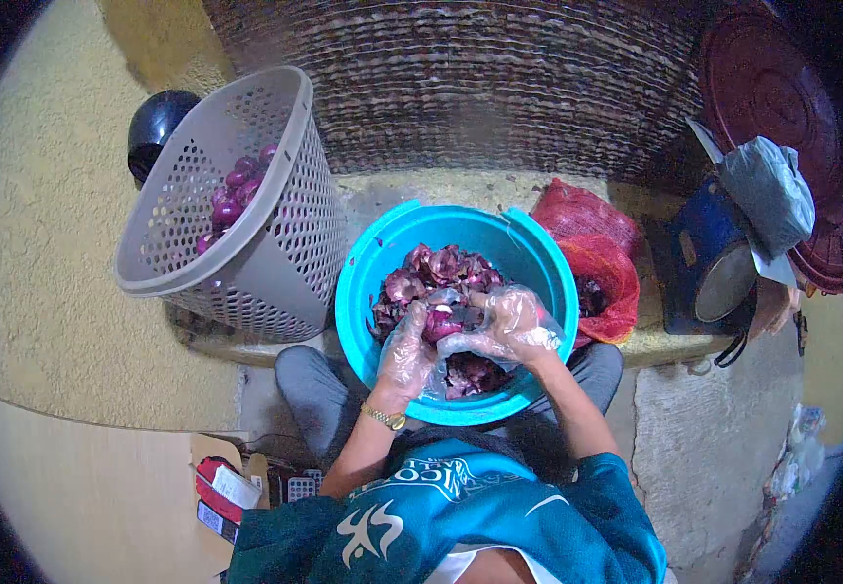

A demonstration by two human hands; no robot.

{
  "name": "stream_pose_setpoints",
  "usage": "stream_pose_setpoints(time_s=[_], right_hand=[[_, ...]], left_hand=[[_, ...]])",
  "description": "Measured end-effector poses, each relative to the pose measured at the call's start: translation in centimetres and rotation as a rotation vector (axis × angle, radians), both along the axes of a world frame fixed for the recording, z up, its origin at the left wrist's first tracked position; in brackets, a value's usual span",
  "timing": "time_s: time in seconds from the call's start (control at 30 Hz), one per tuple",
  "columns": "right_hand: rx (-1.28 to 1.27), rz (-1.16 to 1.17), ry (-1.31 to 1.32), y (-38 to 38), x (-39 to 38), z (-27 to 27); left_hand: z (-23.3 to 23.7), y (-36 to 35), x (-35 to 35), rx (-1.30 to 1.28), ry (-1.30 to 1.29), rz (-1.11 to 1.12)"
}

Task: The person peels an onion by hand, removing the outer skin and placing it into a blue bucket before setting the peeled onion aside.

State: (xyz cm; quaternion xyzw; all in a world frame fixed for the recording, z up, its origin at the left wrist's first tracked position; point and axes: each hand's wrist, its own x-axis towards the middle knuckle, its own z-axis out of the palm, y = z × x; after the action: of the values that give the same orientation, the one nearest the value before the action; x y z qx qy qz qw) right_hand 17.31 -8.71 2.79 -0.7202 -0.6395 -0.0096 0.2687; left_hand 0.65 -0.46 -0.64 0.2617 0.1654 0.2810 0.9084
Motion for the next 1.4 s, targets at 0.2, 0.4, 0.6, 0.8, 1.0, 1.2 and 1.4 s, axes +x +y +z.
stream_pose_setpoints(time_s=[0.2, 0.4, 0.6, 0.8, 1.0, 1.2, 1.4], right_hand=[[-0.065, 0.041, 0.096, 0.0, 0.0, 0.2], [-0.173, 0.019, 0.069, 0.1, 0.4, -0.6], [-0.14, 0.038, 0.099, 0.0, 0.4, -1.3], [-0.106, 0.052, 0.014, -0.2, 0.1, -2.3], [-0.329, 0.153, -0.076, -1.4, 0.0, -1.6], [-0.355, 0.008, -0.115, -1.4, 0.2, -0.1], [-0.058, -0.049, 0.011, -0.7, -0.2, 0.3]], left_hand=[[-0.7, 0.3, 0.1, -0.048, 0.005, -0.019], [-0.1, 0.2, 0.1, 0.06, -0.026, -0.001], [-0.4, 0.3, 0.1, 0.08, -0.017, 0.013], [-0.3, 0.3, 0.1, 0.025, -0.025, 0.019], [-1.2, 1.7, -0.1, -0.039, 0.074, 0.14], [-1.2, 2.0, -0.6, -0.092, 0.063, 0.152], [0.0, 1.0, -0.2, 0.001, 0.095, 0.046]])
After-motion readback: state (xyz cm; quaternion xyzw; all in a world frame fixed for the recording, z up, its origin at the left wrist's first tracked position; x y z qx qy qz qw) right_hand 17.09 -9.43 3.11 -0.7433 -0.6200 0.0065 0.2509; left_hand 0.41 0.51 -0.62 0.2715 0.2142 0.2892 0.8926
